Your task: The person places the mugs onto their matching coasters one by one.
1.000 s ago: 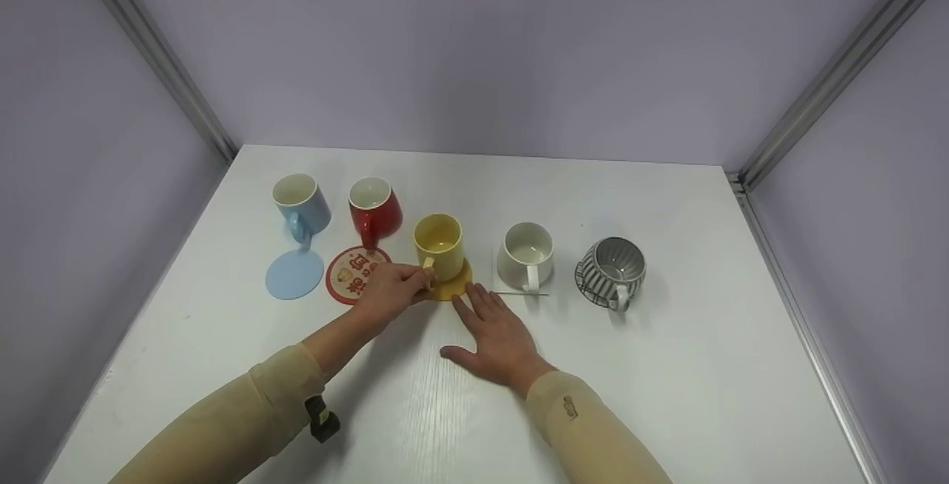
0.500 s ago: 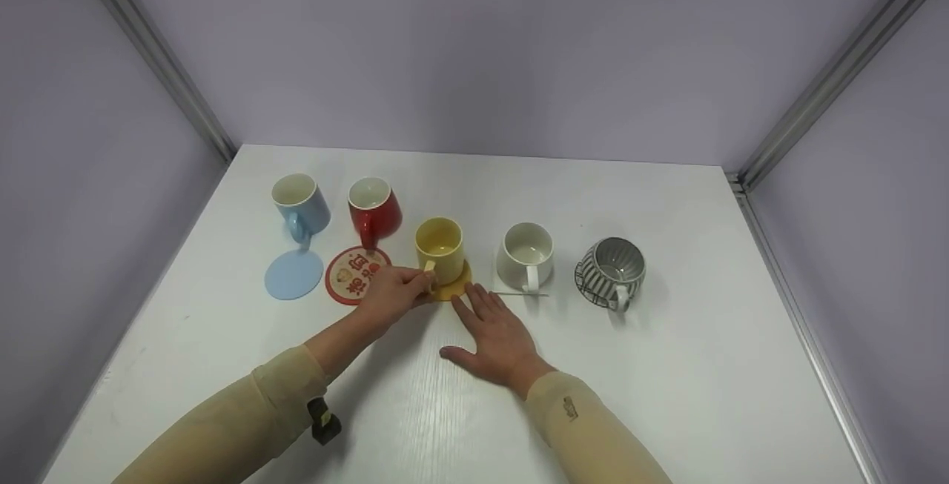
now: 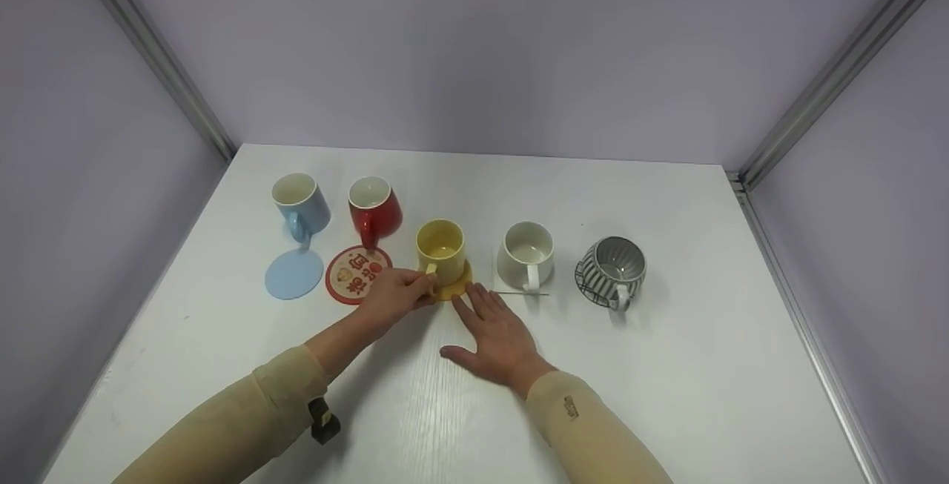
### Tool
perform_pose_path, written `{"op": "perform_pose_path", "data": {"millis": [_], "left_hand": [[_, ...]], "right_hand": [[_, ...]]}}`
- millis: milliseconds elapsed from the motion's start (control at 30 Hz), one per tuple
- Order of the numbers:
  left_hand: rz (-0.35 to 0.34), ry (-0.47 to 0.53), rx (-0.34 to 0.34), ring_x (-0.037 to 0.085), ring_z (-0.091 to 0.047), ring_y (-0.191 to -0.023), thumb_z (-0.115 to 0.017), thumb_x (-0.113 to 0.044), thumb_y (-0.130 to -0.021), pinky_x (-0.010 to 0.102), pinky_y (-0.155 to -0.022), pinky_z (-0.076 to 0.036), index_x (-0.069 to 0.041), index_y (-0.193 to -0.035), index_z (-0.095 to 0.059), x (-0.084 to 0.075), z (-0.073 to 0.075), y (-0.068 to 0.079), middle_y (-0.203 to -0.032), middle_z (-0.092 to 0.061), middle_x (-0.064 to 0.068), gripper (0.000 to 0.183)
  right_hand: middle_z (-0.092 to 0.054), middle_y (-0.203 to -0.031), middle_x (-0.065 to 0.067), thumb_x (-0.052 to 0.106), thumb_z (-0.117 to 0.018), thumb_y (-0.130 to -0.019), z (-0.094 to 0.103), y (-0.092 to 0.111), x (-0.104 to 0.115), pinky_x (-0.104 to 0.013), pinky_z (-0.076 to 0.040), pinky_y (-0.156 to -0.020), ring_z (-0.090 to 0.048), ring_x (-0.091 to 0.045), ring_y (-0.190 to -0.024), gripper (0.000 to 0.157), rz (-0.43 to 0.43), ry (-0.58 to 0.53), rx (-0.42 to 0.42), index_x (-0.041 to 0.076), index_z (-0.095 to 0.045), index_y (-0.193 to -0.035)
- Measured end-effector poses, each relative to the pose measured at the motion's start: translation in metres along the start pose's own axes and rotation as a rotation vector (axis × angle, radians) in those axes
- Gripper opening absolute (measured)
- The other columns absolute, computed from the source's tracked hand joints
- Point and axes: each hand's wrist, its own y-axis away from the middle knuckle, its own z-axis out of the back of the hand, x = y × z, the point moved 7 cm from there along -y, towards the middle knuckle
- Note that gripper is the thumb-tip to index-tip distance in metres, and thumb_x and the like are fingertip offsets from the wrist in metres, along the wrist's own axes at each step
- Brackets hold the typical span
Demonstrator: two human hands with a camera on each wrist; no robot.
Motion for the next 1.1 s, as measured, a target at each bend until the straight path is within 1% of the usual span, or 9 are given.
{"op": "perform_pose_path", "data": {"millis": [167, 300, 433, 567, 667, 767, 933, 1000, 1100], "left_hand": [[0.06, -0.004, 0.03, 0.011, -0.053, -0.069, -0.063, -0.03, -0.108, 0.024, -0.059, -0.044, 0.002, -0.094, -0.079, -0.001, 0.003, -0.001, -0.078, -0.066, 0.001, 0.039], [0.094, -0.038, 0.057, 0.012, -0.054, -0.071, -0.064, -0.033, -0.107, 0.025, -0.061, -0.044, 0.003, -0.095, -0.078, -0.005, 0.006, -0.001, -0.077, -0.064, -0.001, 0.04], [0.084, -0.074, 0.07, 0.012, -0.055, -0.071, -0.065, -0.034, -0.106, 0.025, -0.06, -0.044, 0.002, -0.096, -0.079, -0.009, 0.009, -0.002, -0.074, -0.064, -0.002, 0.039], [0.036, -0.082, 0.066, 0.011, -0.055, -0.067, -0.065, -0.027, -0.105, 0.023, -0.058, -0.045, 0.003, -0.085, -0.076, -0.013, 0.01, -0.004, -0.071, -0.064, -0.001, 0.037], [0.013, -0.094, 0.06, 0.01, -0.054, -0.065, -0.064, -0.023, -0.105, 0.022, -0.056, -0.043, 0.003, -0.078, -0.071, -0.014, 0.009, -0.005, -0.069, -0.062, -0.001, 0.038], [0.026, -0.094, 0.06, 0.01, -0.053, -0.065, -0.064, -0.024, -0.105, 0.023, -0.056, -0.043, 0.004, -0.081, -0.073, -0.014, 0.008, -0.006, -0.07, -0.062, -0.001, 0.038], [0.052, -0.087, 0.056, 0.012, -0.056, -0.069, -0.064, -0.025, -0.106, 0.024, -0.059, -0.045, 0.004, -0.089, -0.076, -0.013, 0.007, -0.005, -0.077, -0.067, 0.001, 0.036], [0.051, -0.09, 0.051, 0.012, -0.056, -0.068, -0.065, -0.026, -0.106, 0.024, -0.058, -0.045, 0.002, -0.087, -0.076, -0.012, 0.006, -0.004, -0.079, -0.069, 0.002, 0.035], [0.028, -0.118, 0.04, 0.011, -0.055, -0.065, -0.066, -0.027, -0.105, 0.024, -0.056, -0.043, -0.003, -0.078, -0.074, -0.013, 0.006, -0.005, -0.075, -0.068, 0.001, 0.037]], "right_hand": [[-0.019, -0.176, -0.009, 0.073, -0.045, -0.102, 0.0, 0.0, 0.0, -0.046, -0.02, -0.129, -0.019, -0.027, -0.162, 0.089, -0.005, -0.006, 0.003, 0.014, -0.031, -0.168], [-0.017, -0.177, -0.008, 0.074, -0.044, -0.103, 0.0, 0.0, 0.001, -0.045, -0.019, -0.129, -0.017, -0.026, -0.162, 0.089, -0.011, -0.01, 0.008, 0.015, -0.03, -0.168], [-0.017, -0.177, -0.009, 0.073, -0.045, -0.103, -0.001, 0.0, 0.0, -0.045, -0.019, -0.129, -0.017, -0.026, -0.162, 0.089, -0.011, -0.011, 0.008, 0.015, -0.03, -0.168], [-0.02, -0.176, -0.011, 0.071, -0.047, -0.103, 0.0, 0.0, 0.0, -0.046, -0.019, -0.129, -0.019, -0.028, -0.162, 0.088, -0.001, -0.005, -0.004, 0.014, -0.032, -0.168], [-0.022, -0.175, -0.012, 0.071, -0.048, -0.103, 0.001, 0.0, 0.0, -0.047, -0.02, -0.129, -0.02, -0.029, -0.161, 0.088, 0.005, 0.002, -0.014, 0.014, -0.033, -0.167], [-0.022, -0.175, -0.011, 0.071, -0.048, -0.102, 0.003, 0.0, 0.0, -0.047, -0.021, -0.129, -0.02, -0.028, -0.161, 0.088, 0.001, 0.005, -0.015, 0.014, -0.033, -0.167], [-0.02, -0.176, -0.011, 0.071, -0.047, -0.103, 0.003, 0.0, 0.0, -0.046, -0.02, -0.129, -0.019, -0.027, -0.162, 0.088, -0.007, -0.004, -0.001, 0.014, -0.032, -0.168], [-0.02, -0.176, -0.011, 0.071, -0.047, -0.103, 0.003, 0.0, 0.001, -0.046, -0.02, -0.129, -0.019, -0.028, -0.162, 0.088, -0.006, -0.01, 0.004, 0.014, -0.032, -0.167], [-0.021, -0.175, -0.011, 0.071, -0.047, -0.103, 0.004, 0.0, 0.003, -0.047, -0.021, -0.129, -0.02, -0.028, -0.161, 0.088, -0.003, -0.016, -0.001, 0.013, -0.033, -0.167]]}}
